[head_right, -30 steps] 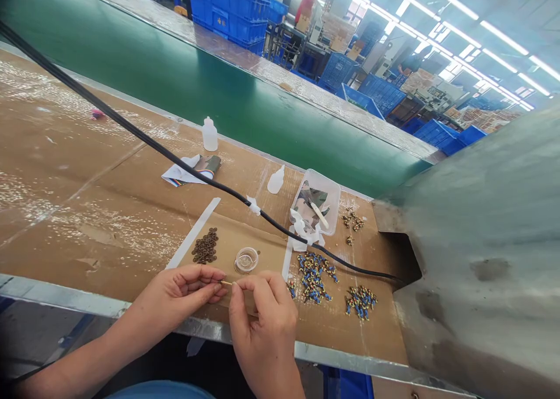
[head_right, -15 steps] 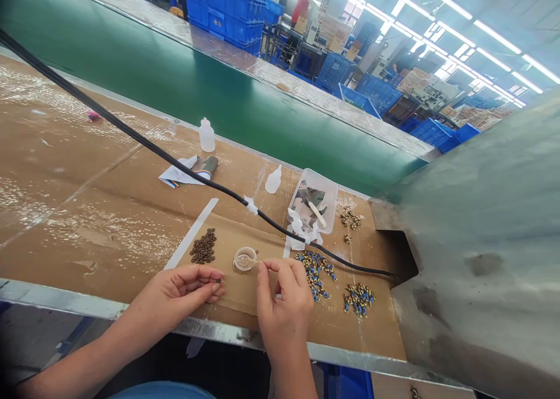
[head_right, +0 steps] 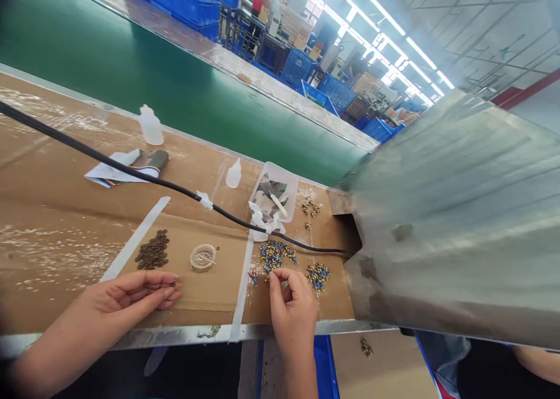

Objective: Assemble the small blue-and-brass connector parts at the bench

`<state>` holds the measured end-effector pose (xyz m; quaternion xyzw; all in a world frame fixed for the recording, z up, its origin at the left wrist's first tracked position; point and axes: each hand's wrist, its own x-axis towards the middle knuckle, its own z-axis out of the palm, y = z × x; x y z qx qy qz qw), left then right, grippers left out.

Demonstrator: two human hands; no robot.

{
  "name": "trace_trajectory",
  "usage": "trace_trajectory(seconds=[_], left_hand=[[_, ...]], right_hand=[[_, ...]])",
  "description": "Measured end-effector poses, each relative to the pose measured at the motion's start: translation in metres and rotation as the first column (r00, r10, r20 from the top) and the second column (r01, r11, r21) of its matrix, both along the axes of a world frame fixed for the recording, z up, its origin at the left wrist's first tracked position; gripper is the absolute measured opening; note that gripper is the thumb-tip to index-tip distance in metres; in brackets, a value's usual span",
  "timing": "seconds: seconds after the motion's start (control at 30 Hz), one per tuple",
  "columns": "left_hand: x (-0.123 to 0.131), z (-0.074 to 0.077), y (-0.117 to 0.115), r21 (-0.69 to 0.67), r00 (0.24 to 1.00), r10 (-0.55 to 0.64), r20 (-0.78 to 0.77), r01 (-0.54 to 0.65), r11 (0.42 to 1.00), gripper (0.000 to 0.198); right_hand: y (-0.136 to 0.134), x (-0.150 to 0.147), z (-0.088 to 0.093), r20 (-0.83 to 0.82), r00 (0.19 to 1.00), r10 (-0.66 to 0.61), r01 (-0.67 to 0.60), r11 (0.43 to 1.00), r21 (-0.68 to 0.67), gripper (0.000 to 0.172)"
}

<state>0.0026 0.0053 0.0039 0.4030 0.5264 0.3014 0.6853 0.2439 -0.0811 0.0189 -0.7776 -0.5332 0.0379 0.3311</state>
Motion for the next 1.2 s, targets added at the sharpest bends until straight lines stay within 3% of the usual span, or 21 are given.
trace_trajectory(seconds=[0.17,0.33,0.63,0.77,0.93,1.1,1.2], left_hand=[[0.001,0.0,0.0,-0.016,1.0,0.016,-0.01,-0.016,1.0,0.042],[0.0,0.001,-0.002,-0.04,1.0,0.007,0.013,-0.007,0.999,0.038],[0.002,-0.001,-0.012,-0.052,0.985,-0.016,0.174,0.026,0.998,0.017],[0.003,0.0,-0.014,-0.045,0.984,-0.005,0.176,0.014,0.999,0.014],[0.004,-0.001,-0.015,-0.007,0.986,-0.025,0.164,0.026,1.0,0.012],[0.002,-0.01,-0.019,0.065,0.981,-0.05,0.185,0.039,0.997,0.012],[0.001,-0.015,-0.022,0.082,0.973,-0.07,0.22,0.053,0.995,0.012]], right_hand=[[-0.004,-0.006,-0.004,0.003,0.996,0.084,-0.083,0.992,-0.099,0.016],[0.003,-0.022,-0.013,0.076,0.993,0.088,-0.075,0.984,-0.159,0.014],[0.002,-0.016,-0.027,0.123,0.979,0.162,-0.158,0.986,-0.046,0.019],[-0.001,-0.036,-0.019,-0.163,0.967,0.196,-0.201,0.979,-0.015,0.018],[0.001,-0.083,-0.01,-0.634,0.752,0.179,-0.269,0.962,-0.048,0.017],[0.006,-0.101,-0.014,-0.807,0.576,0.13,-0.276,0.96,-0.043,0.019],[0.007,-0.101,-0.017,-0.826,0.552,0.117,-0.268,0.963,-0.043,0.021]])
